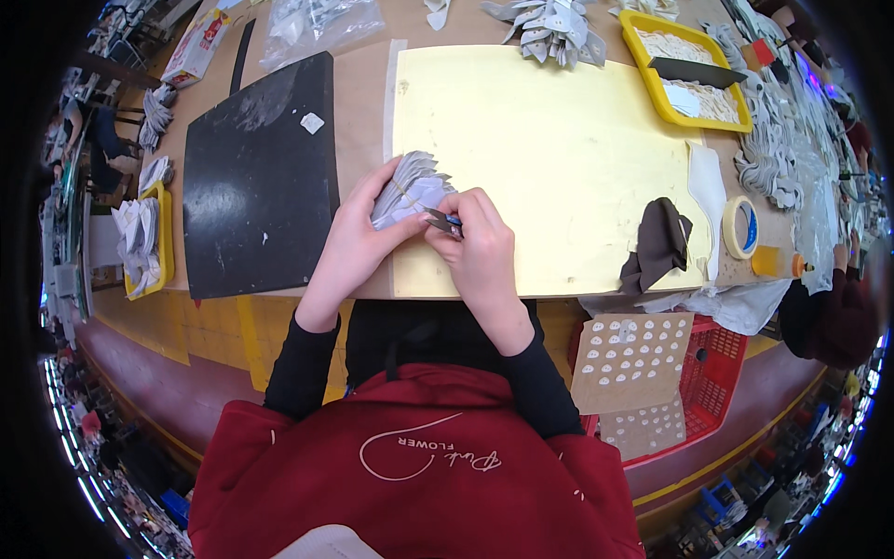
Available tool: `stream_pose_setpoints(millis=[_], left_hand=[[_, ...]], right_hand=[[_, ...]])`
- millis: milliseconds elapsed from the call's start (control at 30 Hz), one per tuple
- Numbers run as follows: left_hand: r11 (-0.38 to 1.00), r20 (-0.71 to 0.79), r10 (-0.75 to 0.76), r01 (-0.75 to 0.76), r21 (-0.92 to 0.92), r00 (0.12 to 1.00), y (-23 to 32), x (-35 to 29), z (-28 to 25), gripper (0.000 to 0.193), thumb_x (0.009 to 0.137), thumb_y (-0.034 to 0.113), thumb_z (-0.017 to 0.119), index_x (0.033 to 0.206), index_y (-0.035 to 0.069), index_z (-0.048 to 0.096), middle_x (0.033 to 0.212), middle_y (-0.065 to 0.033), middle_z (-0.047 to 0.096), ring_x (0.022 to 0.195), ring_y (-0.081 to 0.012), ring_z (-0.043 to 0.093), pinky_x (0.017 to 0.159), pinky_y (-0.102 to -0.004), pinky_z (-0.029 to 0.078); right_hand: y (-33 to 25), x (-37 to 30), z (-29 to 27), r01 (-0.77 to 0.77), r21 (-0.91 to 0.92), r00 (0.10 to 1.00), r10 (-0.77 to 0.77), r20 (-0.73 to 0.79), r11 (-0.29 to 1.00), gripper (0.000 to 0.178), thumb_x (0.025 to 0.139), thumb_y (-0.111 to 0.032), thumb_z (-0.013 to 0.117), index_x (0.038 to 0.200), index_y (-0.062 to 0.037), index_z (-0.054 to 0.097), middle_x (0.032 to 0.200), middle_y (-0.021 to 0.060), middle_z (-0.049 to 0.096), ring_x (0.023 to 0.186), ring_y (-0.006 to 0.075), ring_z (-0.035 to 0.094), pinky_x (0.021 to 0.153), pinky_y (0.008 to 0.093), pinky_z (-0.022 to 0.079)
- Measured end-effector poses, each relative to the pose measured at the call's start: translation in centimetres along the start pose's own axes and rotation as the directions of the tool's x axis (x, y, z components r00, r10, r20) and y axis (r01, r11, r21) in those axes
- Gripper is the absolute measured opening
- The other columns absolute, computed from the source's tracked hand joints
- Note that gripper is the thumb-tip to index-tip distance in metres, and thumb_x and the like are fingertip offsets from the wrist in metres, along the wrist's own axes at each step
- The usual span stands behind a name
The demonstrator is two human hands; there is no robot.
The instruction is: The person assembles small white fabric pieces by hand, inserting small inserts into pockets and folding them. They use a utility knife to trim edges and a pen to mark pieces, then stack the finished parts on the table.
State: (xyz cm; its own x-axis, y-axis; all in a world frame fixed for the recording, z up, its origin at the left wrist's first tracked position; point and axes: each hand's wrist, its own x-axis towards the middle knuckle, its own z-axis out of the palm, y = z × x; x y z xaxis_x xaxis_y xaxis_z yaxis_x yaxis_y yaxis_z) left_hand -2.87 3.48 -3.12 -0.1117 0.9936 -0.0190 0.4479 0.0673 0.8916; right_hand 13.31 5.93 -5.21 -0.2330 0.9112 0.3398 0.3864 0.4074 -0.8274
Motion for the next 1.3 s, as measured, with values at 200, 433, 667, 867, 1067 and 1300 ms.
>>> stream_pose_setpoints(millis=[200,433,667,867,1067,1300], left_hand=[[0.988,-0.006,-0.09,0.088,-0.124,0.996,1.2,-0.6,0.5,0.06,0.074,0.017,0.075,0.125,-0.005,0.052,0.119,-0.021,0.061,0.114,-0.0347,0.059,0.096,-0.0402,0.047],[0.962,0.118,0.212,-0.229,0.15,0.97,1.9,-2.1,0.0,0.057,0.069,0.007,0.072,0.123,-0.002,0.056,0.117,-0.0165,0.062,0.108,-0.0283,0.063,0.093,-0.0354,0.05],[0.816,0.281,0.086,0.094,-0.57,0.956,1.3,-2.7,-0.2,0.062,0.079,0.007,0.073,0.135,-0.003,0.049,0.128,-0.0112,0.059,0.118,-0.0201,0.058,0.103,-0.0338,0.045],[0.297,0.163,-0.214,0.223,-0.928,0.963,0.5,-1.5,-0.6,0.054,0.089,0.015,0.063,0.137,-0.002,0.044,0.129,-0.013,0.058,0.118,-0.0235,0.058,0.105,-0.0392,0.045],[0.187,0.174,-0.371,0.256,-0.948,0.912,1.0,-1.2,1.1,0.05,0.092,0.025,0.059,0.134,0.002,0.047,0.129,-0.012,0.059,0.118,-0.0253,0.058,0.103,-0.0457,0.046],[0.472,-0.157,-0.272,-0.011,-0.882,0.95,1.4,0.4,-1.3,0.052,0.089,0.022,0.064,0.134,0.002,0.047,0.126,-0.0078,0.06,0.115,-0.0209,0.058,0.103,-0.0359,0.044]], right_hand=[[-0.3,-0.2,-0.3,0.069,0.03,0.996,-0.067,-0.064,0.997,0.016,0.079,0.004,0.066,0.084,-0.0012,0.052,0.078,0.0075,0.051,0.062,0.0165,0.05,0.054,0.0284,0.043],[0.9,1.1,-2.9,0.127,-0.103,0.963,-0.148,-0.224,0.987,0.015,0.082,0.001,0.067,0.086,-0.0009,0.053,0.079,0.0073,0.051,0.062,0.016,0.052,0.054,0.0272,0.045],[1.9,2.2,-3.1,-0.089,0.075,0.977,0.101,-0.186,0.993,0.012,0.081,0.006,0.062,0.084,-0.0006,0.052,0.077,0.004,0.049,0.061,0.0093,0.046,0.055,0.0232,0.04],[1.7,0.3,-4.1,-0.017,0.432,0.978,0.104,-0.179,0.902,0.013,0.081,0.007,0.06,0.084,-0.0034,0.052,0.081,0.0,0.051,0.07,0.0077,0.046,0.06,0.0219,0.039],[-0.7,-1.9,-1.7,0.258,0.284,0.878,-0.347,0.331,0.924,0.034,0.064,-0.005,0.078,0.087,-0.0031,0.053,0.084,0.0117,0.054,0.074,0.031,0.059,0.064,0.0374,0.048],[0.3,-1.3,-2.9,-0.025,-0.019,0.999,0.026,0.042,1.0,0.024,0.073,0.006,0.069,0.093,-0.0024,0.059,0.089,0.0118,0.057,0.075,0.0276,0.059,0.066,0.0354,0.049]])
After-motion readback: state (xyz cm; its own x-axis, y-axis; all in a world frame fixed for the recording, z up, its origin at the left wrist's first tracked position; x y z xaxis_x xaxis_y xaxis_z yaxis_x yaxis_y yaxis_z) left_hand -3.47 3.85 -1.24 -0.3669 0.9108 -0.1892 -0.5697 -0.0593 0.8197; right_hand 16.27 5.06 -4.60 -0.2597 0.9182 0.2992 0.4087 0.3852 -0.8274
